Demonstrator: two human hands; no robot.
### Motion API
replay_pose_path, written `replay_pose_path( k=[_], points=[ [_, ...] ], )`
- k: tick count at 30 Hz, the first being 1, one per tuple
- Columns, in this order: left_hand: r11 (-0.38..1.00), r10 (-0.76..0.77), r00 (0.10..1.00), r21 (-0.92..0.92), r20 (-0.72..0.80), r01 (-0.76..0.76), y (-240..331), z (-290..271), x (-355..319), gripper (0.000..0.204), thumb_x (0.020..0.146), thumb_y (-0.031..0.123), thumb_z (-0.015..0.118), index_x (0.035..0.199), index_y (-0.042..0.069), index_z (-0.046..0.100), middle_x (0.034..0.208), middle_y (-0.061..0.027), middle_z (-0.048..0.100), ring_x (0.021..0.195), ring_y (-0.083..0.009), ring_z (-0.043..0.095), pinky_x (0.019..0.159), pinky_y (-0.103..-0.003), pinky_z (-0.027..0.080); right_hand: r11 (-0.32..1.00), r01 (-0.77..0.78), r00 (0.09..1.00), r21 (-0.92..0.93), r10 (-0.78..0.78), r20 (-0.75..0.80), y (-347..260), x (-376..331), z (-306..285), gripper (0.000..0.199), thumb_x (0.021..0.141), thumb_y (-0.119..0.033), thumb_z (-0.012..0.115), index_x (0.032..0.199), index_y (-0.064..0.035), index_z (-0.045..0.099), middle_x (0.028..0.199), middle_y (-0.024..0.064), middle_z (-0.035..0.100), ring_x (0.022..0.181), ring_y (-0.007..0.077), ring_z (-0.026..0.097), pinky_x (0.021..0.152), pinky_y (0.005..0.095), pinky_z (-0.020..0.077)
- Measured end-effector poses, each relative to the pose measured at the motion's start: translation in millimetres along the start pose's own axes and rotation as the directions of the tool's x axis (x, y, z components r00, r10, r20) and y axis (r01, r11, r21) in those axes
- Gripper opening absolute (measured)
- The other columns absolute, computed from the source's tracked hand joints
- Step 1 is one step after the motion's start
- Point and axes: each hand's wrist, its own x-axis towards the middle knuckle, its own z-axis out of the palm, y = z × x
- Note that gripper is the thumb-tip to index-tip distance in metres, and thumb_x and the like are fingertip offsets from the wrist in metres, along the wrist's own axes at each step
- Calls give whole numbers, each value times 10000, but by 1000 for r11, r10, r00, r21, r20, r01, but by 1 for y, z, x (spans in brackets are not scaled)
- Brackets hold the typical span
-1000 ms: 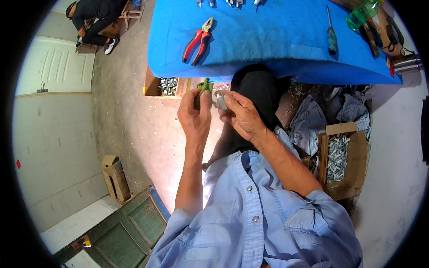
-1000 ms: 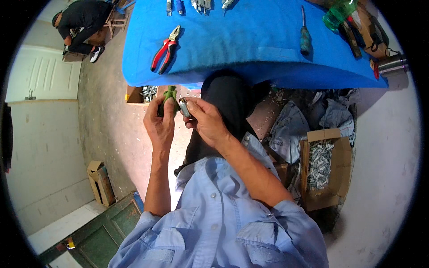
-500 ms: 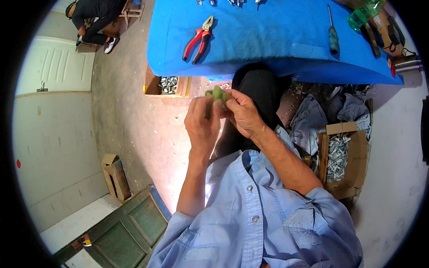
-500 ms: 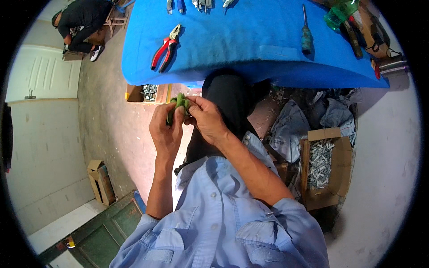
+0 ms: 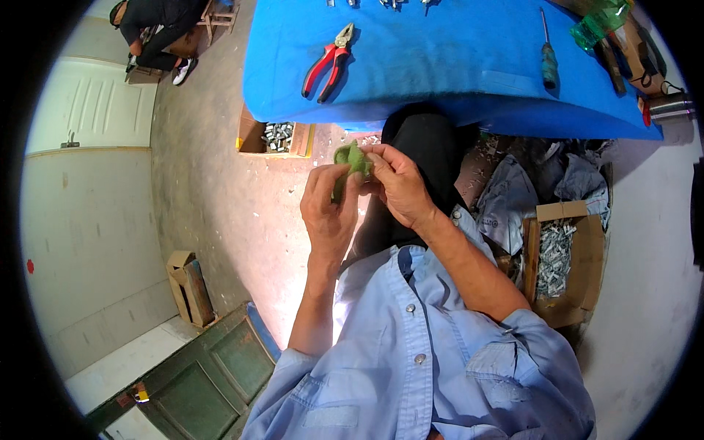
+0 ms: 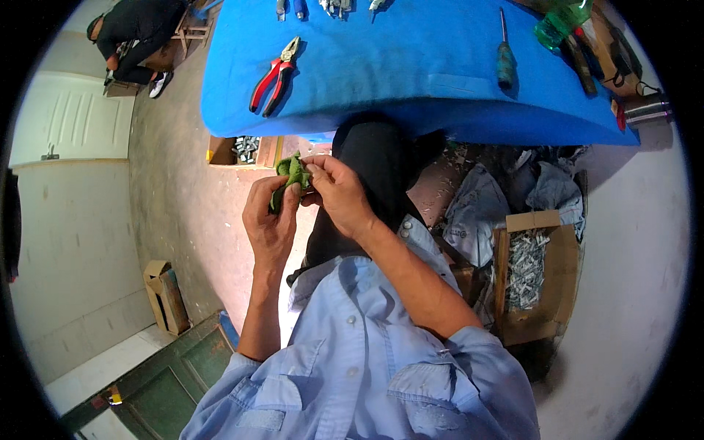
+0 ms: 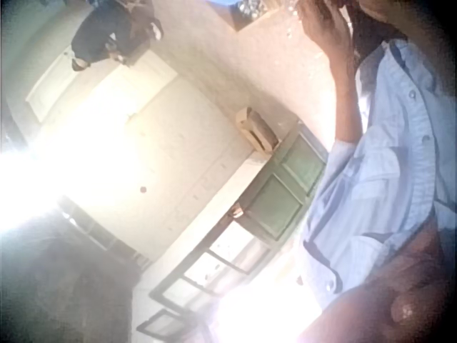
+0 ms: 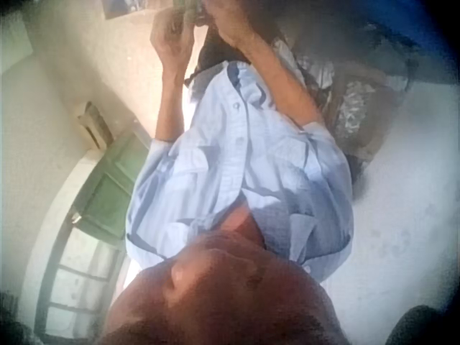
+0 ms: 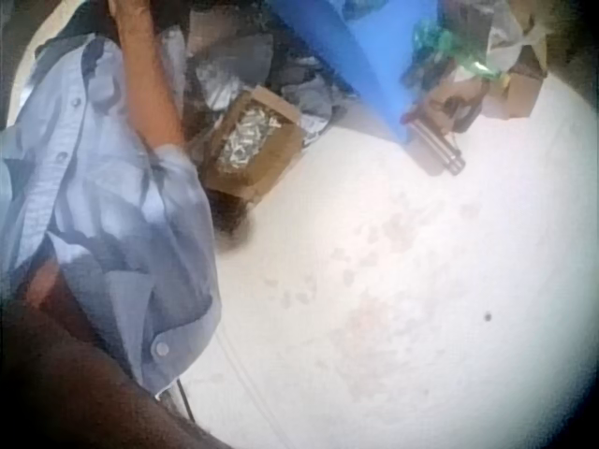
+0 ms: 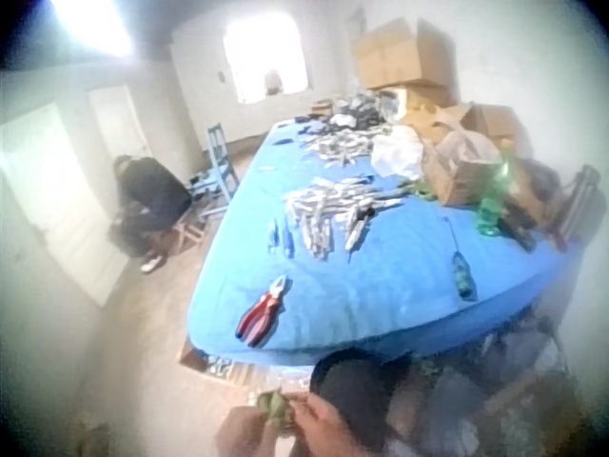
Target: The person sits on the floor and assembles small electrical components. They use a green cloth to wipe a component, then use a screwdriver to tighten a screw on a cylindrical object. They also use a blue pen-like tool to mark or adjust the component before placing it on the table.
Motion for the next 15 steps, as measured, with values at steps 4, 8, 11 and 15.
replay_pose_path(
  k=[4,8,11,15],
  points=[
    [999,-49,999,-3,-17,49,-2,-2,2,133,909,9,711,1030,-27,671,941,-132,667,806,-217,654,696,-310,520,986,54,996,-157,-42,73,2,-2,-3,269,1063,-205,549,1192,18,626,1014,63,677,870,131,674,742,269,584],
    [996,-86,995,3,-44,86,-9,-1,5,133,884,2,719,1011,-8,679,919,-137,667,799,-250,670,693,-336,527,989,40,996,-144,-27,89,-4,-4,1,285,1056,-221,570,1190,21,638,1019,56,679,894,136,675,757,279,587],
    [989,-149,986,-35,-71,147,-21,4,9,122,904,15,707,1017,-23,682,915,-133,670,784,-215,661,673,-318,519,996,-21,999,-86,23,28,-5,-5,6,291,1052,-236,579,1198,9,639,1039,39,673,919,137,668,751,278,581],
    [940,-291,954,-206,-71,272,-17,1,13,157,945,61,693,1035,-67,678,919,-104,676,765,-132,633,626,-278,503,999,-51,999,-2,51,-8,-4,-3,0,282,1051,-258,583,1204,-31,647,1048,12,659,915,122,648,722,258,552]
  ],
)
